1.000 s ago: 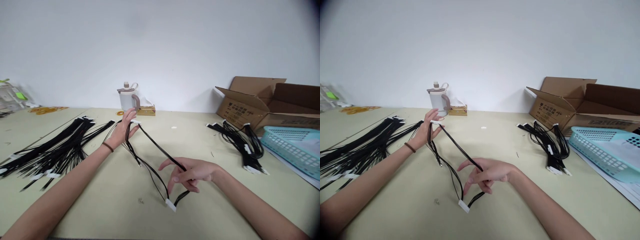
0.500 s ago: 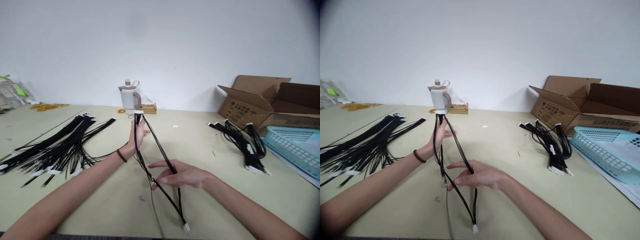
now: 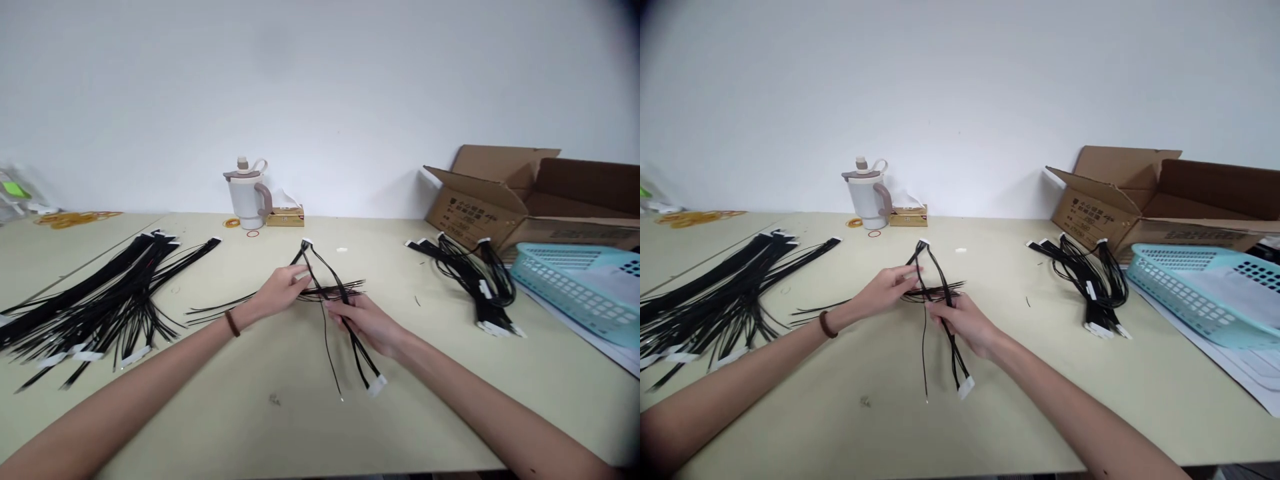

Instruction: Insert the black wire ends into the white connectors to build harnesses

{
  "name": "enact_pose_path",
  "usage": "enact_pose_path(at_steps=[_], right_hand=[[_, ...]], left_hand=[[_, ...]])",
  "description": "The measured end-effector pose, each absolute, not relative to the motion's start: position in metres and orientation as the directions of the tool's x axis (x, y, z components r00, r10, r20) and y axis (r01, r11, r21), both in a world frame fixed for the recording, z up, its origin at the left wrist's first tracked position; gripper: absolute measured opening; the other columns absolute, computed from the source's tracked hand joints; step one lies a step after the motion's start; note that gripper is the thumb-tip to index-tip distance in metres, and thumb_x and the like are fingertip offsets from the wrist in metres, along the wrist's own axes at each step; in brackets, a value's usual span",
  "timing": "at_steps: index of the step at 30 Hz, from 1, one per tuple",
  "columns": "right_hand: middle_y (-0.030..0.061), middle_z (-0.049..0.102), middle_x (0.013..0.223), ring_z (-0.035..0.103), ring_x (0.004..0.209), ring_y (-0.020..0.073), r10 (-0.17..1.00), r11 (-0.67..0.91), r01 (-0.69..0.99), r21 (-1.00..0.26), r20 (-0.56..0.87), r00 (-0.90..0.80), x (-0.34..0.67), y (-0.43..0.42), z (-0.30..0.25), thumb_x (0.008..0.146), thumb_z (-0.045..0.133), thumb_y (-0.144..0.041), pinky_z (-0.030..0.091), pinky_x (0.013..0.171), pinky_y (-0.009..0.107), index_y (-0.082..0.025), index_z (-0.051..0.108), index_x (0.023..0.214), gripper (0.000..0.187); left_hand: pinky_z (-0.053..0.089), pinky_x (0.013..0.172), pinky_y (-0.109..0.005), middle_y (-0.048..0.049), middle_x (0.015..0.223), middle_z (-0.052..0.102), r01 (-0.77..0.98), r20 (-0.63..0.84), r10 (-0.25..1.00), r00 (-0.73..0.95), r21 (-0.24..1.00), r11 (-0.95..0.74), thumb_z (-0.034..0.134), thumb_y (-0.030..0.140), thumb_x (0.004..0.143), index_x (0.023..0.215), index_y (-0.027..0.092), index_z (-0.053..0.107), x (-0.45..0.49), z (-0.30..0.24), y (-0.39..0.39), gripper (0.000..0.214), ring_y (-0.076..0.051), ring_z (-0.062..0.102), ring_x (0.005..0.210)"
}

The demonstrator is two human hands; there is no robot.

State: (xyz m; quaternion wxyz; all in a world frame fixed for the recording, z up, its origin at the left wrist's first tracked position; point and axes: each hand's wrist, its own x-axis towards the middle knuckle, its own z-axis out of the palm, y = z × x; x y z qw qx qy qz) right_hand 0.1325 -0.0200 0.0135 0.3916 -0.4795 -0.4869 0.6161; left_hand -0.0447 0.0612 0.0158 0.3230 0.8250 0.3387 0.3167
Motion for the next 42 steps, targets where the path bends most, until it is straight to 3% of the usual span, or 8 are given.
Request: enact_pose_path(at_steps=[6, 12, 18, 21, 25, 31, 38, 42], right_hand=[[-0.0058, 0.045, 0.062, 0.038, 0.058, 0.0068, 0.957, -0.184, -0.115, -0.976, -0.151, -0.247, 0.145, -0.012, 0.011, 0.070, 0.068, -0.035, 0.027, 0.053, 0.022, -0.020, 0.054, 0.107, 0.042], [-0.0071, 0.043, 0.057, 0.032, 0.050, 0.0051, 0.953, -0.241, -0.207, -0.948, -0.190, -0.236, 0.145, -0.010, 0.013, 0.068, 0.069, -0.036, 0.021, 0.046, 0.021, -0.018, 0.053, 0.106, 0.045], [-0.0065, 0.043, 0.056, 0.031, 0.049, 0.0041, 0.956, -0.254, -0.243, -0.936, -0.205, -0.209, 0.147, -0.007, 0.013, 0.066, 0.071, -0.033, 0.020, 0.045, 0.020, -0.015, 0.054, 0.100, 0.042], [-0.0064, 0.044, 0.056, 0.031, 0.048, 0.0038, 0.954, -0.253, -0.249, -0.935, -0.197, -0.228, 0.146, -0.008, 0.014, 0.066, 0.071, -0.033, 0.020, 0.044, 0.020, -0.016, 0.055, 0.099, 0.041], [-0.0063, 0.043, 0.056, 0.031, 0.049, 0.0039, 0.949, -0.251, -0.248, -0.936, -0.188, -0.252, 0.145, -0.010, 0.016, 0.067, 0.071, -0.034, 0.020, 0.044, 0.019, -0.017, 0.055, 0.097, 0.038], [-0.0059, 0.044, 0.057, 0.032, 0.049, 0.0039, 0.950, -0.238, -0.240, -0.941, -0.173, -0.261, 0.145, -0.011, 0.015, 0.068, 0.071, -0.035, 0.022, 0.044, 0.019, -0.017, 0.056, 0.092, 0.034], [-0.0027, 0.052, 0.062, 0.041, 0.054, 0.0053, 0.957, -0.216, -0.140, -0.966, -0.181, -0.225, 0.146, -0.010, 0.015, 0.065, 0.072, -0.036, 0.027, 0.048, 0.020, -0.016, 0.060, 0.086, 0.032], [-0.0030, 0.053, 0.063, 0.041, 0.054, 0.0058, 0.964, -0.196, -0.134, -0.971, -0.165, -0.210, 0.147, -0.010, 0.014, 0.064, 0.072, -0.038, 0.027, 0.048, 0.021, -0.017, 0.060, 0.087, 0.034]], left_hand=[[0.047, 0.073, -0.028, -0.0053, 0.085, 0.069, 0.332, 0.234, 0.721, 0.652, 0.767, -0.549, 0.054, 0.037, 0.078, 0.081, 0.016, 0.068, -0.041, 0.022, 0.054, 0.025, -0.017, 0.061, 0.078], [0.046, 0.073, -0.028, -0.0069, 0.086, 0.066, 0.273, 0.360, 0.737, 0.571, 0.764, -0.585, 0.056, 0.032, 0.078, 0.076, 0.016, 0.063, -0.043, 0.024, 0.056, 0.018, -0.016, 0.059, 0.081], [0.047, 0.066, -0.031, -0.0057, 0.079, 0.064, -0.056, 0.283, 0.814, 0.507, 0.953, -0.297, 0.042, 0.043, 0.085, 0.074, 0.017, 0.048, -0.053, 0.034, 0.062, 0.029, -0.013, 0.059, 0.064], [0.045, 0.056, -0.029, -0.0073, 0.075, 0.062, 0.023, 0.226, 0.805, 0.548, 0.958, -0.285, 0.038, 0.048, 0.085, 0.066, 0.015, 0.050, -0.060, 0.036, 0.067, 0.040, -0.014, 0.057, 0.059], [0.044, 0.059, -0.026, -0.0061, 0.078, 0.064, 0.340, 0.278, 0.734, 0.619, 0.748, -0.570, 0.058, 0.045, 0.074, 0.071, 0.015, 0.062, -0.058, 0.031, 0.065, 0.030, -0.015, 0.056, 0.070], [0.043, 0.074, -0.029, -0.0045, 0.081, 0.065, 0.349, 0.442, 0.563, 0.698, 0.477, -0.807, 0.055, 0.028, 0.079, 0.079, 0.019, 0.064, -0.044, 0.018, 0.055, 0.013, -0.016, 0.055, 0.080], [0.046, 0.069, -0.028, -0.0055, 0.080, 0.065, 0.159, 0.319, 0.809, 0.493, 0.882, -0.444, 0.061, 0.036, 0.074, 0.073, 0.015, 0.057, -0.055, 0.029, 0.064, 0.021, -0.015, 0.058, 0.072], [0.046, 0.065, -0.030, -0.0073, 0.074, 0.065, 0.078, 0.149, 0.780, 0.608, 0.966, -0.246, 0.051, 0.047, 0.079, 0.066, 0.014, 0.058, -0.068, 0.037, 0.076, 0.036, -0.012, 0.057, 0.059]])
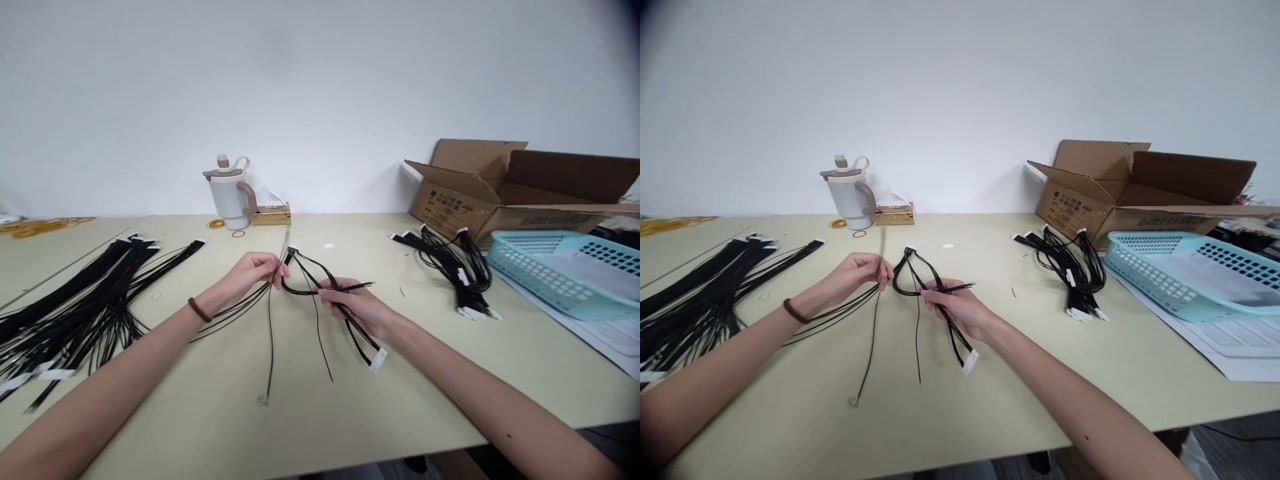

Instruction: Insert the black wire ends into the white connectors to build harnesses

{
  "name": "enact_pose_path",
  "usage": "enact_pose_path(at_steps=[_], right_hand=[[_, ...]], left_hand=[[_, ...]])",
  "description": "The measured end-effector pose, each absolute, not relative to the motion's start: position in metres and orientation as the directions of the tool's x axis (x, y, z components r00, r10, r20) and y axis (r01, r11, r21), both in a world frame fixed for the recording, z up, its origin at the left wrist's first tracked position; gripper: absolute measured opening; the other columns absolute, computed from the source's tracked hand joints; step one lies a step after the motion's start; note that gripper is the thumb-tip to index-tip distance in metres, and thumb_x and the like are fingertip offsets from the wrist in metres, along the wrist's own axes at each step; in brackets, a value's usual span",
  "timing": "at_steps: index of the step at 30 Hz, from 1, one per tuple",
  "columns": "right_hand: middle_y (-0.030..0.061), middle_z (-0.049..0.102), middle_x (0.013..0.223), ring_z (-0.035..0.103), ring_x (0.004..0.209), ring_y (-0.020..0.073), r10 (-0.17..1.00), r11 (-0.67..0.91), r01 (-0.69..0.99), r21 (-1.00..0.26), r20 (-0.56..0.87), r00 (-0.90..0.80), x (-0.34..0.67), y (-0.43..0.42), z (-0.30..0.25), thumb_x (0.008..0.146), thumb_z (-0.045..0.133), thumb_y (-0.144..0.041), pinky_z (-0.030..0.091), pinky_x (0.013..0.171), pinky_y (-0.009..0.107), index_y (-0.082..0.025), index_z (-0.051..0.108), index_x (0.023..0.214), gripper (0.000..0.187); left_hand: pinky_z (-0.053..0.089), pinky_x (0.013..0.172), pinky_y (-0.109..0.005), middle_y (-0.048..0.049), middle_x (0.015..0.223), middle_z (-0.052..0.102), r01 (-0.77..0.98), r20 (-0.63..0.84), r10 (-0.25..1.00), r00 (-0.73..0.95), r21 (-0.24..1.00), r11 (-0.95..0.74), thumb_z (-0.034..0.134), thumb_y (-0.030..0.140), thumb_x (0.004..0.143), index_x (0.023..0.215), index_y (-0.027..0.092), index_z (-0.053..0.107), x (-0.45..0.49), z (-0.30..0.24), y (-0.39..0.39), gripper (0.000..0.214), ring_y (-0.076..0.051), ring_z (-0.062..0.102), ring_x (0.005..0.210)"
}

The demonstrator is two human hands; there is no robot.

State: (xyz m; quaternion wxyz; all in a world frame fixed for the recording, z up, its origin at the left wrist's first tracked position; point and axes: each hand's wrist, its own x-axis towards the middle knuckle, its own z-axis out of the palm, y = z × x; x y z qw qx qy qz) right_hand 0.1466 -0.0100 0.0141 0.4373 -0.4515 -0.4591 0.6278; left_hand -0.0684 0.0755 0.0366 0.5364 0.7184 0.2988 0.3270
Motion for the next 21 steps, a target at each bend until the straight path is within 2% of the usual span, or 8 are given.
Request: enact_pose_path(at_steps=[2, 4, 7, 9, 11, 15, 18, 21], right_hand=[[-0.0032, 0.052, 0.063, 0.039, 0.053, 0.0055, 0.961, -0.195, -0.139, -0.971, -0.160, -0.225, 0.146, -0.010, 0.015, 0.064, 0.072, -0.039, 0.025, 0.047, 0.021, -0.017, 0.059, 0.087, 0.035], [-0.0033, 0.052, 0.062, 0.038, 0.053, 0.0053, 0.959, -0.191, -0.139, -0.972, -0.155, -0.236, 0.146, -0.011, 0.016, 0.064, 0.072, -0.039, 0.024, 0.047, 0.021, -0.016, 0.058, 0.086, 0.035], [-0.0038, 0.052, 0.061, 0.039, 0.053, 0.0050, 0.959, -0.186, -0.136, -0.973, -0.149, -0.241, 0.145, -0.013, 0.018, 0.065, 0.072, -0.039, 0.025, 0.048, 0.021, -0.016, 0.057, 0.086, 0.034], [-0.0043, 0.052, 0.061, 0.038, 0.052, 0.0046, 0.959, -0.177, -0.130, -0.976, -0.141, -0.247, 0.145, -0.013, 0.019, 0.065, 0.071, -0.039, 0.025, 0.048, 0.021, -0.016, 0.057, 0.087, 0.034], [-0.0044, 0.052, 0.061, 0.038, 0.052, 0.0045, 0.958, -0.163, -0.119, -0.979, -0.129, -0.255, 0.146, -0.013, 0.018, 0.066, 0.071, -0.041, 0.024, 0.048, 0.021, -0.017, 0.057, 0.088, 0.035], [-0.0039, 0.051, 0.062, 0.040, 0.055, 0.0054, 0.956, -0.145, -0.116, -0.983, -0.109, -0.272, 0.145, -0.013, 0.017, 0.068, 0.070, -0.041, 0.024, 0.049, 0.021, -0.017, 0.060, 0.089, 0.034], [-0.0037, 0.051, 0.062, 0.041, 0.056, 0.0058, 0.957, -0.132, -0.152, -0.979, -0.087, -0.275, 0.145, -0.014, 0.018, 0.067, 0.071, -0.039, 0.026, 0.049, 0.021, -0.017, 0.059, 0.090, 0.035], [-0.0045, 0.051, 0.061, 0.039, 0.053, 0.0052, 0.966, -0.126, -0.191, -0.973, -0.076, -0.249, 0.145, -0.015, 0.021, 0.065, 0.072, -0.039, 0.024, 0.047, 0.021, -0.017, 0.058, 0.092, 0.037]], left_hand=[[0.047, 0.062, -0.031, -0.0090, 0.073, 0.065, 0.149, 0.040, 0.752, 0.658, 0.972, -0.182, 0.042, 0.052, 0.082, 0.068, 0.013, 0.061, -0.072, 0.039, 0.079, 0.046, -0.014, 0.058, 0.057], [0.047, 0.061, -0.030, -0.0083, 0.073, 0.064, 0.254, 0.014, 0.764, 0.645, 0.939, -0.232, 0.045, 0.053, 0.080, 0.073, 0.013, 0.063, -0.071, 0.039, 0.079, 0.045, -0.015, 0.059, 0.062], [0.046, 0.067, -0.028, -0.0064, 0.084, 0.065, 0.382, 0.144, 0.780, 0.608, 0.808, -0.447, 0.054, 0.048, 0.075, 0.079, 0.016, 0.066, -0.064, 0.034, 0.076, 0.035, -0.017, 0.059, 0.074], [0.045, 0.075, -0.028, -0.0059, 0.092, 0.066, 0.394, 0.226, 0.738, 0.636, 0.726, -0.563, 0.052, 0.046, 0.077, 0.085, 0.018, 0.067, -0.056, 0.030, 0.071, 0.033, -0.018, 0.058, 0.083], [0.042, 0.079, -0.027, -0.0050, 0.094, 0.067, 0.371, 0.238, 0.691, 0.682, 0.702, -0.608, 0.046, 0.045, 0.081, 0.090, 0.019, 0.066, -0.050, 0.027, 0.064, 0.034, -0.018, 0.058, 0.088], [0.041, 0.071, -0.023, -0.0020, 0.088, 0.067, 0.383, 0.151, 0.671, 0.726, 0.721, -0.577, 0.039, 0.047, 0.085, 0.091, 0.018, 0.064, -0.041, 0.026, 0.050, 0.039, -0.015, 0.057, 0.080], [0.037, 0.060, -0.022, -0.0006, 0.071, 0.062, 0.420, 0.127, 0.668, 0.733, 0.687, -0.593, 0.037, 0.049, 0.084, 0.081, 0.016, 0.064, -0.040, 0.026, 0.045, 0.043, -0.012, 0.052, 0.065], [0.034, 0.056, -0.021, 0.0004, 0.062, 0.056, 0.432, 0.121, 0.673, 0.730, 0.681, -0.591, 0.038, 0.050, 0.083, 0.075, 0.015, 0.064, -0.042, 0.025, 0.045, 0.045, -0.011, 0.045, 0.059]])
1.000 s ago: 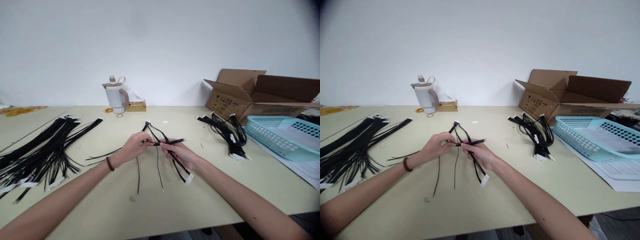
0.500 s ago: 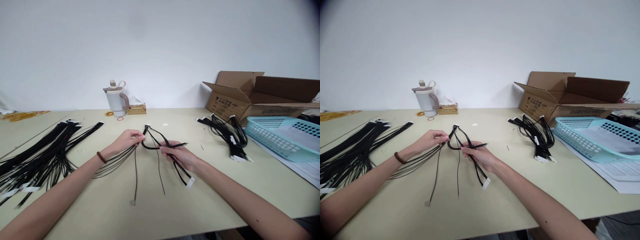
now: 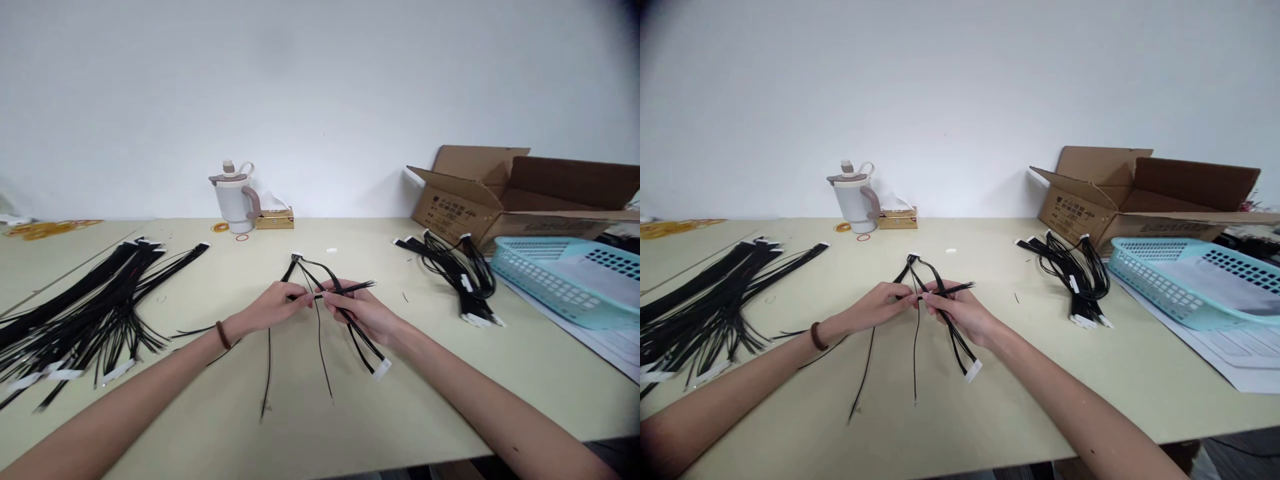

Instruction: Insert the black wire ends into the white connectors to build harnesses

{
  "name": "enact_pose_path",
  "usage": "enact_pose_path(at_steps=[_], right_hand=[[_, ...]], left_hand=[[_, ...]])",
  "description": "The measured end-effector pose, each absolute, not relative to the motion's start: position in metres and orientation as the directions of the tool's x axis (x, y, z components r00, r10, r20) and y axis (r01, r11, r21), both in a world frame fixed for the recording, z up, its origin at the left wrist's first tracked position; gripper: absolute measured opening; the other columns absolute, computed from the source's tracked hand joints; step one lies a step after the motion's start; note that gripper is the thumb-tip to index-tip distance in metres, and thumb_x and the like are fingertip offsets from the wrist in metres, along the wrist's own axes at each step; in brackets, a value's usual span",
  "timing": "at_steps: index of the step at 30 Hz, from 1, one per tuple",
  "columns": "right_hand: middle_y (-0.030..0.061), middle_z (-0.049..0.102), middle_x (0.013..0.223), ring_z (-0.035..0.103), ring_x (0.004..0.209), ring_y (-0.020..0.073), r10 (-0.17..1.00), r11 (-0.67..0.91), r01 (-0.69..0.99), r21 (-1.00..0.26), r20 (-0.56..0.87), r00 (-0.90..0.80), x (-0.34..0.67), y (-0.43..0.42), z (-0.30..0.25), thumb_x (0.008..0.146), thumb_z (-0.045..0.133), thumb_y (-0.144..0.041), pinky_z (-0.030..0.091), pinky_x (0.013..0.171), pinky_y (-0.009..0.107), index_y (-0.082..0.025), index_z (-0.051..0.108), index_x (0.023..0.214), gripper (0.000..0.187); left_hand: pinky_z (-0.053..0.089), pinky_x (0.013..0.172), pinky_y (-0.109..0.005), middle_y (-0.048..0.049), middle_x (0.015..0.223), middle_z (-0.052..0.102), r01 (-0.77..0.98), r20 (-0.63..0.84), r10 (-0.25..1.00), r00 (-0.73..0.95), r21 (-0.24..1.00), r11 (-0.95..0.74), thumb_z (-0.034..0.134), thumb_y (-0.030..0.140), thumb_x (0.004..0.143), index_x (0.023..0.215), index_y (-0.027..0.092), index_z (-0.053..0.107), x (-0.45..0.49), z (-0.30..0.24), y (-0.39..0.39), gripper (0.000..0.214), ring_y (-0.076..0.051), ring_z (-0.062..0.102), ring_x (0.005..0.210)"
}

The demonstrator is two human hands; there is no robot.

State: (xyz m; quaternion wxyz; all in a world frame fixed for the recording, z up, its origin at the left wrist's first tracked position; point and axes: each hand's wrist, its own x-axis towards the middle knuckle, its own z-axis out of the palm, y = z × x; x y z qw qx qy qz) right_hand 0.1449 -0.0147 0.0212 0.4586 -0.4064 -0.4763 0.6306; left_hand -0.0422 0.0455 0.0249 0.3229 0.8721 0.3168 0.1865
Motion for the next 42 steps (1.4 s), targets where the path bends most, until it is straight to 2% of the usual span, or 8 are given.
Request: enact_pose_path(at_steps=[5, 10, 17, 21, 24, 32, 38, 42], right_hand=[[-0.0054, 0.049, 0.059, 0.039, 0.052, 0.0050, 0.968, -0.092, -0.203, -0.975, -0.040, -0.248, 0.147, -0.014, 0.021, 0.066, 0.071, -0.039, 0.022, 0.047, 0.020, -0.018, 0.056, 0.092, 0.037], [-0.0039, 0.052, 0.062, 0.043, 0.057, 0.0065, 0.947, -0.020, -0.034, -0.999, -0.008, -0.322, 0.146, -0.016, 0.018, 0.070, 0.068, -0.040, 0.026, 0.051, 0.022, -0.017, 0.058, 0.098, 0.037], [-0.0042, 0.051, 0.059, 0.047, 0.059, 0.0083, 0.905, 0.152, 0.114, -0.982, 0.092, -0.416, 0.145, -0.021, 0.026, 0.075, 0.063, -0.041, 0.034, 0.057, 0.024, -0.016, 0.060, 0.098, 0.034], [-0.0030, 0.052, 0.065, 0.051, 0.062, 0.0095, 0.889, 0.214, 0.154, -0.965, 0.127, -0.439, 0.142, -0.023, 0.024, 0.077, 0.061, -0.040, 0.039, 0.061, 0.024, -0.017, 0.059, 0.096, 0.030], [-0.0024, 0.052, 0.066, 0.052, 0.063, 0.0101, 0.892, 0.249, 0.188, -0.950, 0.149, -0.428, 0.140, -0.025, 0.021, 0.077, 0.059, -0.040, 0.041, 0.060, 0.024, -0.016, 0.059, 0.095, 0.030], [-0.0022, 0.053, 0.064, 0.051, 0.059, 0.0094, 0.870, 0.326, 0.231, -0.917, 0.195, -0.454, 0.138, -0.027, 0.020, 0.080, 0.055, -0.036, 0.041, 0.056, 0.022, -0.016, 0.060, 0.102, 0.029], [-0.0014, 0.055, 0.063, 0.049, 0.055, 0.0082, 0.873, 0.320, 0.257, -0.912, 0.178, -0.455, 0.137, -0.031, 0.024, 0.079, 0.057, -0.037, 0.039, 0.052, 0.020, -0.015, 0.060, 0.103, 0.033], [-0.0014, 0.055, 0.062, 0.048, 0.053, 0.0078, 0.862, 0.336, 0.248, -0.908, 0.191, -0.469, 0.135, -0.033, 0.023, 0.079, 0.057, -0.038, 0.039, 0.051, 0.020, -0.014, 0.061, 0.101, 0.033]], left_hand=[[0.035, 0.058, -0.022, -0.0002, 0.065, 0.054, 0.378, 0.096, 0.701, 0.707, 0.786, -0.489, 0.039, 0.050, 0.083, 0.079, 0.014, 0.063, -0.043, 0.023, 0.049, 0.043, -0.011, 0.045, 0.061], [0.041, 0.072, -0.025, -0.0051, 0.082, 0.063, 0.173, 0.050, 0.709, 0.704, 0.955, -0.239, 0.053, 0.045, 0.078, 0.084, 0.013, 0.061, -0.040, 0.019, 0.049, 0.034, -0.015, 0.055, 0.079], [0.045, 0.068, -0.028, -0.0056, 0.074, 0.066, 0.271, -0.008, 0.785, 0.620, 0.941, -0.204, 0.067, 0.038, 0.066, 0.073, 0.014, 0.064, -0.046, 0.008, 0.061, 0.025, -0.018, 0.060, 0.073], [0.045, 0.072, -0.028, -0.0051, 0.079, 0.065, 0.222, -0.025, 0.830, 0.557, 0.968, -0.120, 0.071, 0.032, 0.062, 0.081, 0.014, 0.061, -0.046, 0.011, 0.061, 0.028, -0.015, 0.060, 0.074], [0.044, 0.069, -0.026, -0.0044, 0.080, 0.064, 0.152, -0.038, 0.865, 0.501, 0.987, -0.045, 0.070, 0.035, 0.063, 0.086, 0.014, 0.060, -0.044, 0.017, 0.056, 0.033, -0.013, 0.059, 0.072], [0.035, 0.050, -0.020, -0.0025, 0.070, 0.058, 0.086, 0.018, 0.921, 0.389, 0.995, -0.056, 0.057, 0.048, 0.073, 0.074, 0.012, 0.059, -0.046, 0.015, 0.061, 0.036, -0.008, 0.048, 0.056], [0.031, 0.047, -0.018, 0.0000, 0.064, 0.052, 0.080, -0.017, 0.939, 0.343, 0.997, -0.011, 0.061, 0.045, 0.071, 0.071, 0.012, 0.055, -0.047, 0.015, 0.064, 0.033, -0.007, 0.045, 0.054], [0.033, 0.048, -0.018, 0.0016, 0.064, 0.051, 0.044, -0.034, 0.943, 0.330, 0.999, 0.020, 0.067, 0.039, 0.067, 0.080, 0.013, 0.056, -0.046, 0.014, 0.064, 0.030, -0.007, 0.047, 0.055]])
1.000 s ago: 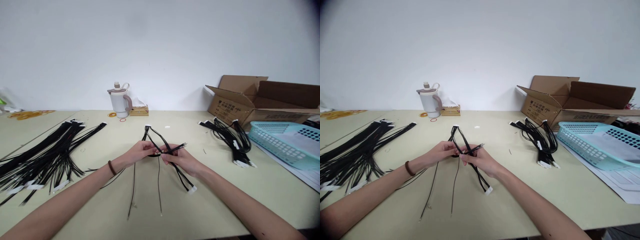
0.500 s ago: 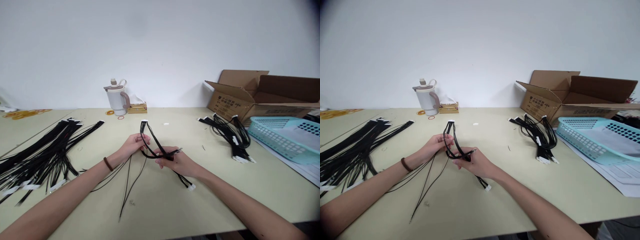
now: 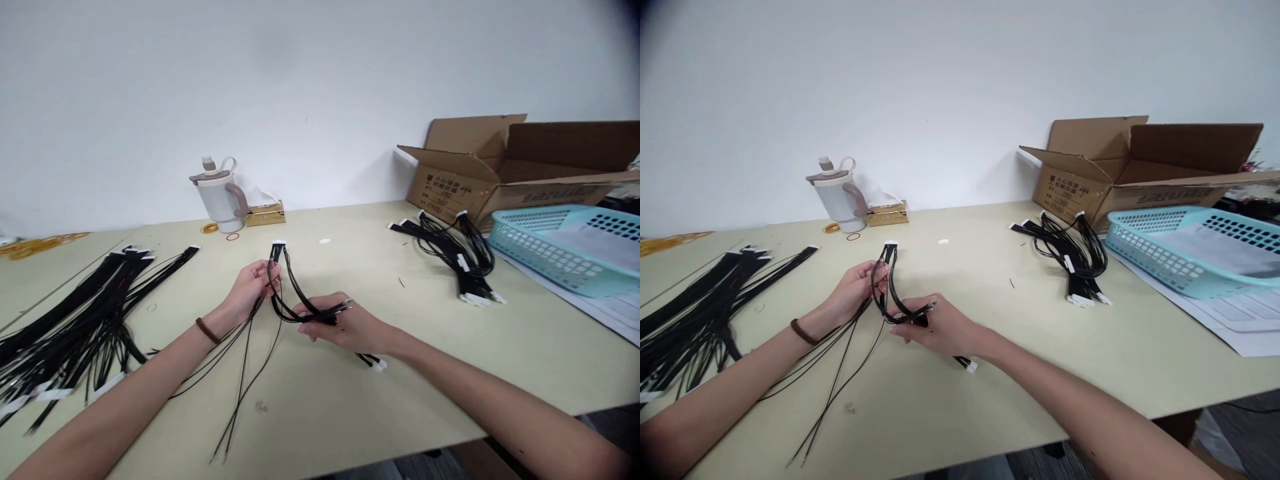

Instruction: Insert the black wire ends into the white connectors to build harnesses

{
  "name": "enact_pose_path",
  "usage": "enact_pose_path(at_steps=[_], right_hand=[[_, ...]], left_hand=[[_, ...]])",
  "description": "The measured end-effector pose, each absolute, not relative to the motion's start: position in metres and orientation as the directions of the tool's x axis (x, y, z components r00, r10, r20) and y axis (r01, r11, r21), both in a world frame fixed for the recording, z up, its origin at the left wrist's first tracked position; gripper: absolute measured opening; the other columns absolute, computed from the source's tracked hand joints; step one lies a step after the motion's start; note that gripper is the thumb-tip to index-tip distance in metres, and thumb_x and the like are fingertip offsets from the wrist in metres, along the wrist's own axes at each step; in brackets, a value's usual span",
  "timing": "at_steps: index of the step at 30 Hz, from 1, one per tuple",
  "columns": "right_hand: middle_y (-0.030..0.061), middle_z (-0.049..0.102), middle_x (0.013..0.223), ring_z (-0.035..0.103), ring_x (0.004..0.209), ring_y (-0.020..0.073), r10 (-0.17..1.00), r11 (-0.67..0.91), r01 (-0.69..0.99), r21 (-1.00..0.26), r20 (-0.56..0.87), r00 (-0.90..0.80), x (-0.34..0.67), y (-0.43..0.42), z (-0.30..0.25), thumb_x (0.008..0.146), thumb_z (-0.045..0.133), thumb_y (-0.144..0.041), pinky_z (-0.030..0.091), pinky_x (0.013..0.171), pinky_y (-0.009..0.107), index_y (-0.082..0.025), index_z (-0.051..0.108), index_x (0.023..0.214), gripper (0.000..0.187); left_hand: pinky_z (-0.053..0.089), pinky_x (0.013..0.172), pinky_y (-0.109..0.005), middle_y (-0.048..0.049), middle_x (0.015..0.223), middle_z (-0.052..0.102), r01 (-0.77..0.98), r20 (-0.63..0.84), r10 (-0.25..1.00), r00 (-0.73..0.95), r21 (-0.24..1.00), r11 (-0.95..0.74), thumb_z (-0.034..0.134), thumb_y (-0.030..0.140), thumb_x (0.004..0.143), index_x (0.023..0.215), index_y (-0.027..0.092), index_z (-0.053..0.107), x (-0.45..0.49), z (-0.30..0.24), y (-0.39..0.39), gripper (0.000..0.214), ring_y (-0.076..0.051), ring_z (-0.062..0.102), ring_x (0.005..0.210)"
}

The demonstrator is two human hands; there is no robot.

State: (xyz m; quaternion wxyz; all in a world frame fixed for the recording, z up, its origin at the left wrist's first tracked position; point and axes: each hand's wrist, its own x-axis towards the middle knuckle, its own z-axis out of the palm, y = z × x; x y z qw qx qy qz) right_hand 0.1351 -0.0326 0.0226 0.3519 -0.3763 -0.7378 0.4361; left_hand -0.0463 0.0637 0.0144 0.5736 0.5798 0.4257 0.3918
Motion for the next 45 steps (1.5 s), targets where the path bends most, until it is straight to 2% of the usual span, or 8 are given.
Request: enact_pose_path(at_steps=[4, 9, 14, 21, 29, 38, 45], right_hand=[[-0.0015, 0.054, 0.062, 0.047, 0.053, 0.0073, 0.844, 0.373, 0.227, -0.899, 0.228, -0.486, 0.135, -0.033, 0.022, 0.080, 0.057, -0.035, 0.037, 0.049, 0.019, -0.015, 0.061, 0.100, 0.029], [-0.0001, 0.055, 0.063, 0.048, 0.055, 0.0085, 0.850, 0.340, 0.214, -0.916, 0.202, -0.486, 0.133, -0.034, 0.022, 0.080, 0.056, -0.035, 0.038, 0.050, 0.020, -0.013, 0.062, 0.098, 0.029], [-0.0010, 0.055, 0.062, 0.048, 0.055, 0.0088, 0.856, 0.314, 0.204, -0.927, 0.183, -0.483, 0.135, -0.034, 0.023, 0.079, 0.057, -0.035, 0.038, 0.052, 0.021, -0.014, 0.062, 0.101, 0.031], [-0.0014, 0.055, 0.064, 0.049, 0.061, 0.0099, 0.888, 0.207, 0.129, -0.970, 0.131, -0.440, 0.140, -0.035, 0.025, 0.081, 0.056, -0.041, 0.038, 0.059, 0.024, -0.017, 0.059, 0.102, 0.032], [-0.0031, 0.049, 0.060, 0.043, 0.055, 0.0082, 0.926, -0.047, -0.088, -0.995, -0.011, -0.377, 0.136, -0.036, 0.019, 0.073, 0.065, -0.045, 0.031, 0.052, 0.023, -0.016, 0.056, 0.097, 0.039], [-0.0038, 0.045, 0.057, 0.040, 0.053, 0.0077, 0.940, -0.111, -0.152, -0.982, -0.054, -0.338, 0.134, -0.039, 0.028, 0.068, 0.070, -0.042, 0.027, 0.047, 0.022, -0.017, 0.056, 0.091, 0.036], [-0.0036, 0.043, 0.056, 0.038, 0.052, 0.0072, 0.932, -0.137, -0.182, -0.974, -0.064, -0.357, 0.135, -0.040, 0.028, 0.071, 0.068, -0.040, 0.023, 0.046, 0.022, -0.017, 0.057, 0.093, 0.034]], left_hand=[[0.033, 0.046, -0.019, 0.0020, 0.065, 0.052, 0.034, -0.020, 0.943, 0.332, 0.999, 0.009, 0.069, 0.036, 0.065, 0.092, 0.014, 0.055, -0.046, 0.014, 0.064, 0.037, -0.008, 0.048, 0.053], [0.034, 0.047, -0.018, 0.0009, 0.068, 0.054, 0.032, -0.004, 0.935, 0.354, 0.999, -0.008, 0.068, 0.036, 0.067, 0.095, 0.015, 0.054, -0.048, 0.017, 0.062, 0.038, -0.008, 0.050, 0.055], [0.036, 0.046, -0.019, 0.0001, 0.075, 0.053, -0.026, 0.067, 0.954, 0.292, 0.998, -0.062, 0.067, 0.034, 0.067, 0.091, 0.013, 0.055, -0.046, 0.022, 0.059, 0.034, -0.006, 0.050, 0.054], [0.037, 0.039, -0.019, 0.0014, 0.067, 0.052, -0.077, 0.166, 0.975, 0.147, 0.985, -0.156, 0.064, 0.036, 0.070, 0.080, 0.012, 0.053, -0.037, 0.030, 0.051, 0.028, -0.005, 0.047, 0.046], [0.039, 0.037, -0.019, 0.0019, 0.061, 0.054, -0.144, 0.162, 0.985, 0.066, 0.978, -0.151, 0.065, 0.032, 0.070, 0.077, 0.013, 0.055, -0.035, 0.031, 0.047, 0.022, -0.005, 0.046, 0.043], [0.038, 0.036, -0.018, 0.0027, 0.055, 0.053, -0.189, 0.118, 0.992, 0.033, 0.976, -0.110, 0.064, 0.029, 0.072, 0.073, 0.014, 0.053, -0.032, 0.039, 0.040, 0.018, -0.006, 0.047, 0.041], [0.038, 0.036, -0.018, 0.0028, 0.057, 0.050, -0.220, 0.104, 0.994, 0.017, 0.971, -0.098, 0.062, 0.026, 0.072, 0.069, 0.013, 0.052, -0.031, 0.040, 0.038, 0.016, -0.005, 0.047, 0.042]])
